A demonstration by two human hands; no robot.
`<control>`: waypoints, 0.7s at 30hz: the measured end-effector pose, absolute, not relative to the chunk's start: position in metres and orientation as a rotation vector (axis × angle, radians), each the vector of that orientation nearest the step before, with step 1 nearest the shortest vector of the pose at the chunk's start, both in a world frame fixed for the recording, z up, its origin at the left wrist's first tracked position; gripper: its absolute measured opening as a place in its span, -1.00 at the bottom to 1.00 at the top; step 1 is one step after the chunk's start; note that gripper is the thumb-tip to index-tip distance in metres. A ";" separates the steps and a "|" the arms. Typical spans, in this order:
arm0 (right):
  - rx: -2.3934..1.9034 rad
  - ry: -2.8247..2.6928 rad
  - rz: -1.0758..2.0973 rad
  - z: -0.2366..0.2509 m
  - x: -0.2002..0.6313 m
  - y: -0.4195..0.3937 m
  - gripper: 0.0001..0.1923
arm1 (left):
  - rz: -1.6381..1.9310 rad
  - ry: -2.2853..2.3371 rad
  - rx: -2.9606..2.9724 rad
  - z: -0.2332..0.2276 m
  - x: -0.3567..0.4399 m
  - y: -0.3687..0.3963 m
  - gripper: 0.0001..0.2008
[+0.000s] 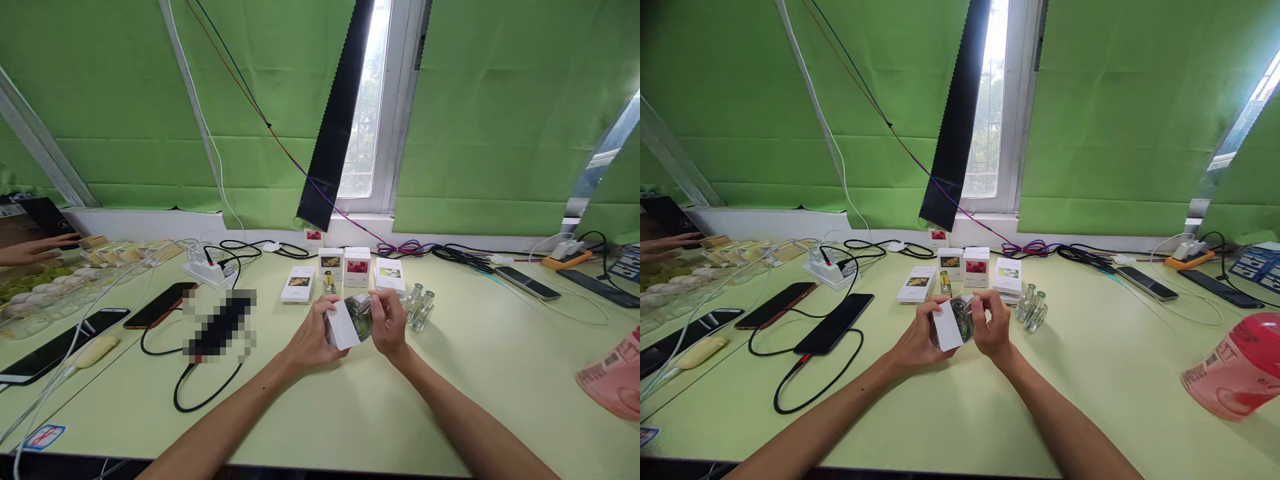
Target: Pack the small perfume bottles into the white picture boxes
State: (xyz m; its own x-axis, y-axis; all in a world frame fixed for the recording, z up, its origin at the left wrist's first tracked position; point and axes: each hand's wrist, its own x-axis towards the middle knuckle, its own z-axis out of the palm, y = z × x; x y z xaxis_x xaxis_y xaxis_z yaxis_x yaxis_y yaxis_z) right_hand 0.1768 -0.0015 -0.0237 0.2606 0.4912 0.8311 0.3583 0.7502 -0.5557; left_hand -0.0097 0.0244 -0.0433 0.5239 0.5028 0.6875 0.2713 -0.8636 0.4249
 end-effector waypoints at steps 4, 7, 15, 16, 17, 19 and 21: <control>-0.763 -1.358 0.175 -0.022 0.179 -0.002 -0.75 | 1.240 0.652 2.502 -0.044 -0.010 0.025 -0.20; -0.763 -1.381 0.174 -0.021 0.180 -0.003 -0.80 | 1.239 0.668 2.466 -0.044 -0.010 0.025 -0.20; -0.792 -1.556 0.139 -0.015 0.176 -0.007 -0.57 | 1.316 0.718 2.434 -0.045 -0.009 0.026 -0.21; -0.805 -1.555 0.129 -0.015 0.175 -0.007 -0.58 | 1.325 0.715 2.438 -0.045 -0.009 0.027 -0.21; -0.820 -1.551 0.115 -0.015 0.175 -0.007 -0.59 | 1.331 0.713 2.443 -0.045 -0.009 0.027 -0.20; -0.845 -1.543 0.079 -0.016 0.174 -0.007 -0.62 | 1.334 0.708 2.456 -0.046 -0.009 0.028 -0.19; -0.841 -1.544 0.036 -0.017 0.173 -0.007 -0.62 | 1.324 0.705 2.460 -0.046 -0.010 0.028 -0.19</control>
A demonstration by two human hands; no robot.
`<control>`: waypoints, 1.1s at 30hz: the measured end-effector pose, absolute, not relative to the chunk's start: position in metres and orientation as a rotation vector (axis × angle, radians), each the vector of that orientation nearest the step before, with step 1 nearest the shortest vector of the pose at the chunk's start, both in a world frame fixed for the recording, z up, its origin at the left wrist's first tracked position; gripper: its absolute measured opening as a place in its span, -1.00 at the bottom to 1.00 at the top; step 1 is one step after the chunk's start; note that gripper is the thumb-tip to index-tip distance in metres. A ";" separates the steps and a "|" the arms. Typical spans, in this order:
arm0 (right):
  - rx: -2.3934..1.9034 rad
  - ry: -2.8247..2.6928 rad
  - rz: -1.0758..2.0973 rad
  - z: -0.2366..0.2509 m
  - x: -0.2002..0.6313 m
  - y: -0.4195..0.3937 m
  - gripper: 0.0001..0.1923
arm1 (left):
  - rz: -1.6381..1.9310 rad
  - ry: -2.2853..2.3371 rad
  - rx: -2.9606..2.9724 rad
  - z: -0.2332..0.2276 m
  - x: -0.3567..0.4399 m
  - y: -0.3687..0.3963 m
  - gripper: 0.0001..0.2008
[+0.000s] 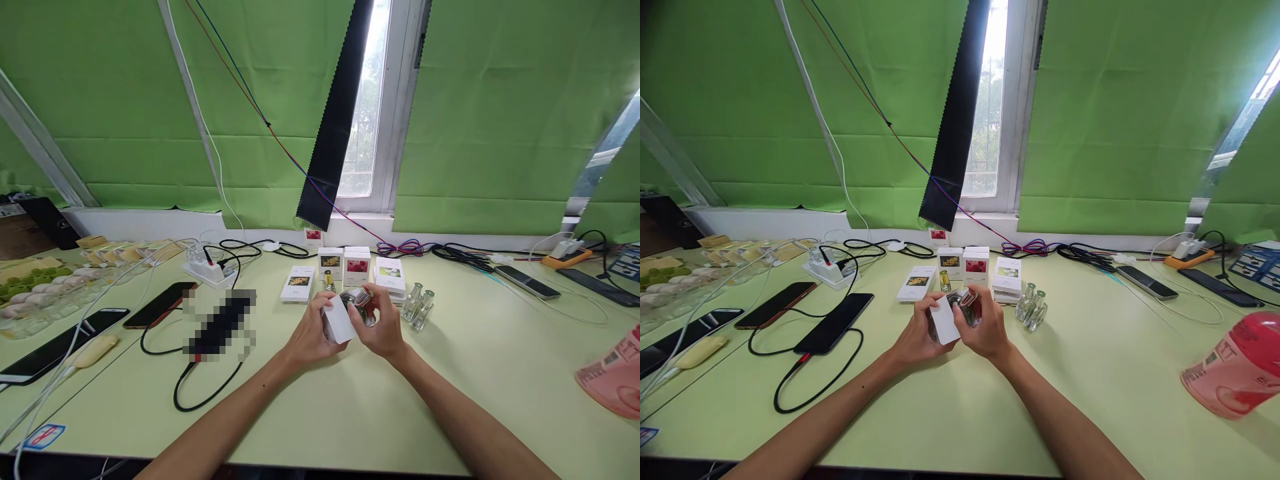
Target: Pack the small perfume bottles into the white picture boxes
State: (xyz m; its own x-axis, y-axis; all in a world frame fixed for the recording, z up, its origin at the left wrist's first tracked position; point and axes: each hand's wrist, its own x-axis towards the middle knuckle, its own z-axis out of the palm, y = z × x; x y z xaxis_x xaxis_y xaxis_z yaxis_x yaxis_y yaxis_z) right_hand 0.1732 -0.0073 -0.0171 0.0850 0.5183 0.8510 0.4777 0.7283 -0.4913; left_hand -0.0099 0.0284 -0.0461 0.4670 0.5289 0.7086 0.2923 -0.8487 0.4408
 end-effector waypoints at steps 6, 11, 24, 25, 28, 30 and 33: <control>-0.817 -1.459 -0.107 -0.018 0.171 -0.008 -0.62 | 1.362 0.639 2.427 -0.045 -0.009 0.032 -0.20; -0.810 -1.302 -0.216 -0.015 0.172 -0.006 -0.60 | 1.450 0.599 2.385 -0.044 -0.010 0.038 -0.20; -0.774 -1.211 -0.329 -0.016 0.170 -0.004 -0.51 | 1.484 0.652 2.330 -0.041 -0.012 0.036 -0.24; -0.772 -1.210 -0.334 -0.016 0.170 -0.004 -0.51 | 1.494 0.655 2.337 -0.041 -0.012 0.036 -0.24; -0.771 -1.208 -0.338 -0.017 0.169 -0.005 -0.50 | 1.537 0.625 2.368 -0.042 -0.012 0.036 -0.24; -0.770 -1.206 -0.335 -0.017 0.169 -0.006 -0.50 | 1.565 0.596 2.396 -0.041 -0.012 0.036 -0.24; -0.772 -1.205 -0.330 -0.017 0.168 -0.006 -0.49 | 1.583 0.594 2.429 -0.039 -0.012 0.036 -0.23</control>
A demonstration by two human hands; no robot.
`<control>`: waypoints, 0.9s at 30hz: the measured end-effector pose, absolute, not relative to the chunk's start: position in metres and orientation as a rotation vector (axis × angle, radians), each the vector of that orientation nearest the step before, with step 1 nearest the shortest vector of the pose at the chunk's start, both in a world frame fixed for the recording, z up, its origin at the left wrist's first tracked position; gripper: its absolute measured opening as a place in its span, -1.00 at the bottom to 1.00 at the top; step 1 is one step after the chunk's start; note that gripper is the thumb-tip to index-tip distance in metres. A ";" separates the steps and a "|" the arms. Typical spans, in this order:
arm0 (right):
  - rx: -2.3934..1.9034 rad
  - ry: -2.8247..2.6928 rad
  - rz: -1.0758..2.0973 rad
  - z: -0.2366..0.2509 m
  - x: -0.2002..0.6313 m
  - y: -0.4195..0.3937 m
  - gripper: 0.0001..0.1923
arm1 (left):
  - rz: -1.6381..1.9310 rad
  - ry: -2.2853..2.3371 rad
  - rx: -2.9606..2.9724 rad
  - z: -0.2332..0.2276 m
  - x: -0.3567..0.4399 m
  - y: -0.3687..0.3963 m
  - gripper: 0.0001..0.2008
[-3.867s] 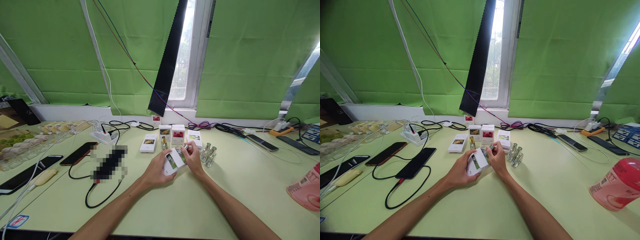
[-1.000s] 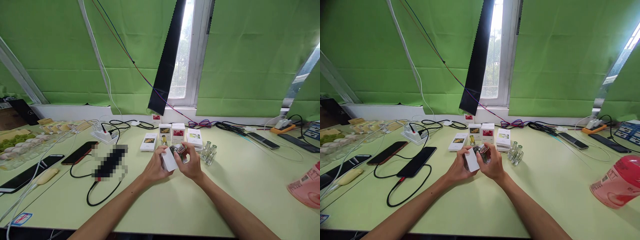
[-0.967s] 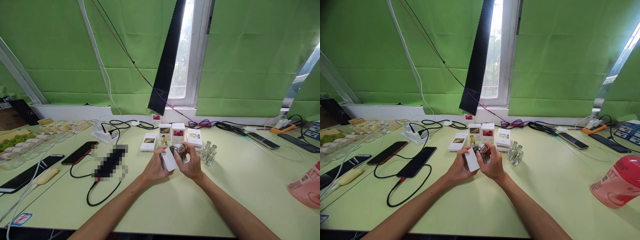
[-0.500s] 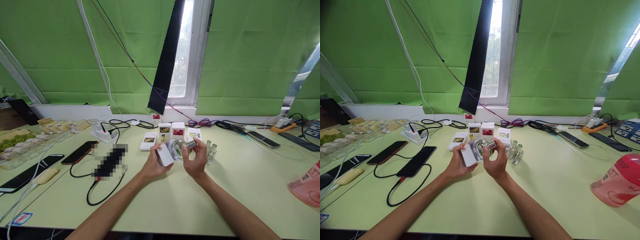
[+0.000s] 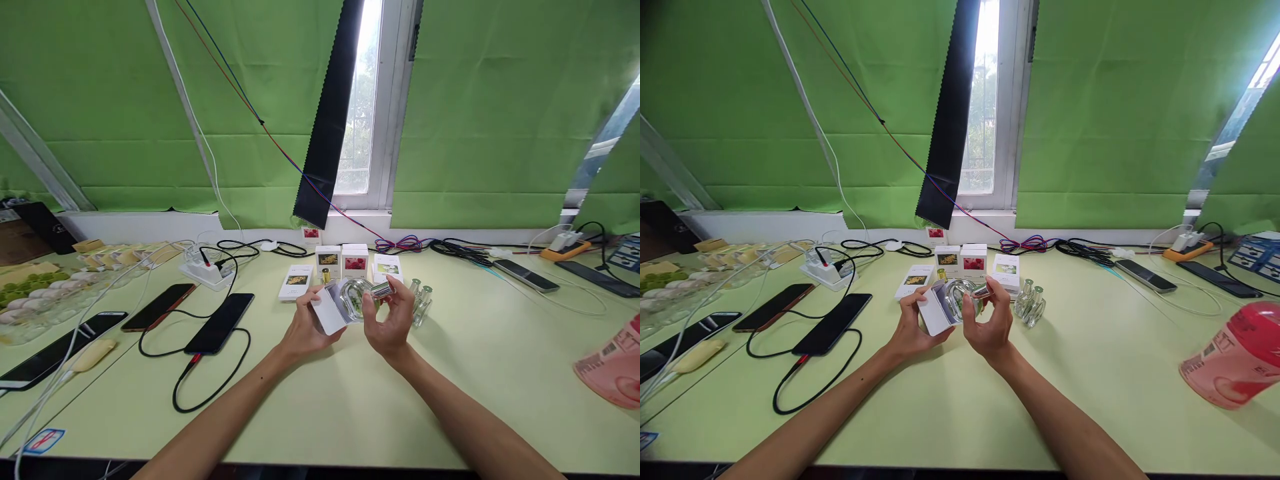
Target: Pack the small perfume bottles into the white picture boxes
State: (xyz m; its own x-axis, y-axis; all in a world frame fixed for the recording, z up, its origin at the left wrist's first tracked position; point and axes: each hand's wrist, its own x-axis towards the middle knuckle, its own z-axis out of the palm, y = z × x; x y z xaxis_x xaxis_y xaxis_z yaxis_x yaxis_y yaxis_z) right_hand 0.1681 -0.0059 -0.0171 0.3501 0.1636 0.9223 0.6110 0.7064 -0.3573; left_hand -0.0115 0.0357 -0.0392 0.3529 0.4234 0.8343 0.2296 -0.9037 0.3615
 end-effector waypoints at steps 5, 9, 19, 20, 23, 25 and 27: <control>-0.802 -1.200 -0.314 -0.016 0.168 -0.005 -0.53 | 1.583 0.553 2.470 -0.037 -0.011 0.036 -0.23; -0.803 -1.203 -0.228 -0.014 0.168 -0.005 -0.55 | 1.568 0.522 2.449 -0.037 -0.010 0.036 -0.24; -0.822 -1.236 -0.101 -0.016 0.168 -0.006 -0.58 | 1.543 0.486 2.440 -0.040 -0.009 0.039 -0.18; -0.825 -1.238 -0.099 -0.016 0.168 -0.006 -0.58 | 1.546 0.486 2.432 -0.041 -0.008 0.039 -0.18; -0.838 -1.236 -0.098 -0.016 0.168 -0.006 -0.59 | 1.543 0.522 2.428 -0.041 -0.008 0.038 -0.19; -0.852 -1.237 -0.107 -0.016 0.168 -0.006 -0.60 | 1.526 0.560 2.438 -0.041 -0.008 0.037 -0.20; -0.867 -1.243 -0.120 -0.016 0.168 -0.006 -0.61 | 1.514 0.586 2.446 -0.040 -0.008 0.036 -0.19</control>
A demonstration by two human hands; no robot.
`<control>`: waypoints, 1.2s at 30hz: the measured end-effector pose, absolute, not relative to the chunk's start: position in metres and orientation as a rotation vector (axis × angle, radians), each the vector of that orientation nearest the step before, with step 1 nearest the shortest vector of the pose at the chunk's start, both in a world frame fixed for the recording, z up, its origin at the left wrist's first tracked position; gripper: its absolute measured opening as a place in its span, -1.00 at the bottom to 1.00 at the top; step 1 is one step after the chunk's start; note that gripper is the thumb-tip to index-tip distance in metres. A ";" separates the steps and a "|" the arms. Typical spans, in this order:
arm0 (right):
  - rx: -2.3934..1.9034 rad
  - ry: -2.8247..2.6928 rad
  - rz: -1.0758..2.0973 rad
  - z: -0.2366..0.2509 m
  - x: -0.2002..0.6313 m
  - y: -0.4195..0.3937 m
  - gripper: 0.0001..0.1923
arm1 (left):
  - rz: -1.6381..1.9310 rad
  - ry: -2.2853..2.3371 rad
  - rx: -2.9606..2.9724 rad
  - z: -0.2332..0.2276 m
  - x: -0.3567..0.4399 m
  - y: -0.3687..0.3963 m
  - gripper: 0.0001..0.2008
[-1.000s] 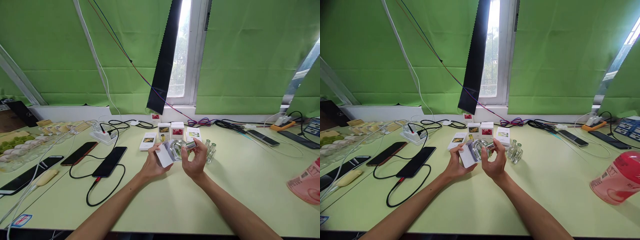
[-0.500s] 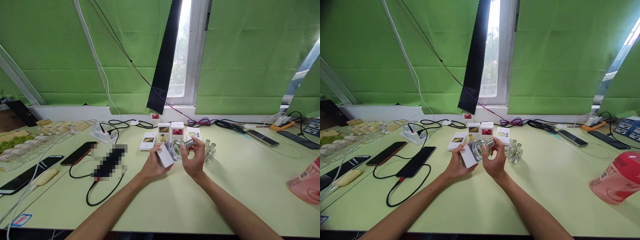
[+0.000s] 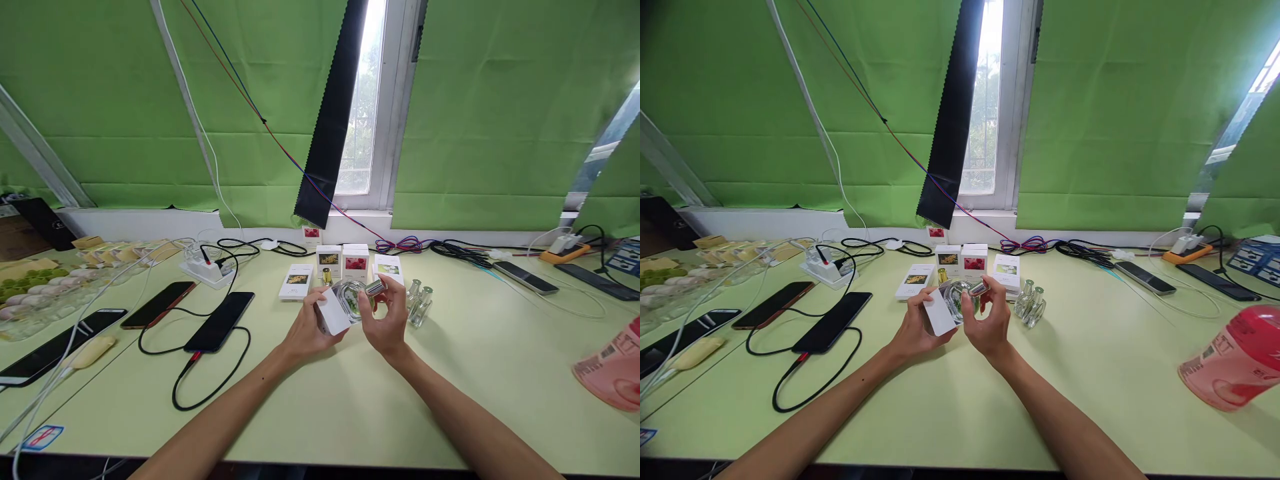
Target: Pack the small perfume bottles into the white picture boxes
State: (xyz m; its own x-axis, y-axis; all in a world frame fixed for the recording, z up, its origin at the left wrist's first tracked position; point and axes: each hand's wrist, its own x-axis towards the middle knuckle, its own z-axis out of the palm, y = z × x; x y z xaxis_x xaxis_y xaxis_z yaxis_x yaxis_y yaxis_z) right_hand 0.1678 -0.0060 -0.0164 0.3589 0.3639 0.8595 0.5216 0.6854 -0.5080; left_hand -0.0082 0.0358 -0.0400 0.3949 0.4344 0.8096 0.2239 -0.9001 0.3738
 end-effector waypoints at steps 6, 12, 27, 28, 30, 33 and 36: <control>-0.863 -1.261 -0.119 -0.018 0.167 -0.006 -0.61 | 1.502 0.620 2.447 -0.039 -0.009 0.034 -0.20; -0.886 -1.298 -0.079 -0.019 0.166 -0.006 -0.62 | 1.468 0.639 2.458 -0.042 -0.009 0.035 -0.19; -0.969 -1.342 -0.003 -0.018 0.165 -0.006 -0.65 | 1.418 0.714 2.424 -0.046 -0.008 0.034 -0.20; -0.975 -1.342 0.000 -0.018 0.165 -0.006 -0.65 | 1.418 0.726 2.425 -0.046 -0.007 0.034 -0.21; -0.982 -1.340 0.012 -0.018 0.166 -0.005 -0.66 | 1.417 0.739 2.423 -0.046 -0.007 0.034 -0.21; -0.994 -1.340 0.030 -0.019 0.166 -0.003 -0.66 | 1.400 0.770 2.408 -0.044 -0.007 0.033 -0.21; -1.014 -1.339 0.038 -0.021 0.167 -0.001 -0.67 | 1.377 0.821 2.389 -0.043 -0.006 0.032 -0.24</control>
State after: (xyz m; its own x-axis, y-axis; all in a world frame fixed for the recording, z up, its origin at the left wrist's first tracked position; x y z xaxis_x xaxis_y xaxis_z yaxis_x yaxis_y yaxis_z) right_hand 0.1672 -0.0012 -0.0207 0.2949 0.5561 0.7771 0.5110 0.5954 -0.6200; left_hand -0.0063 0.0315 -0.0427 0.3897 0.5906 0.7066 0.3408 -0.8053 0.4851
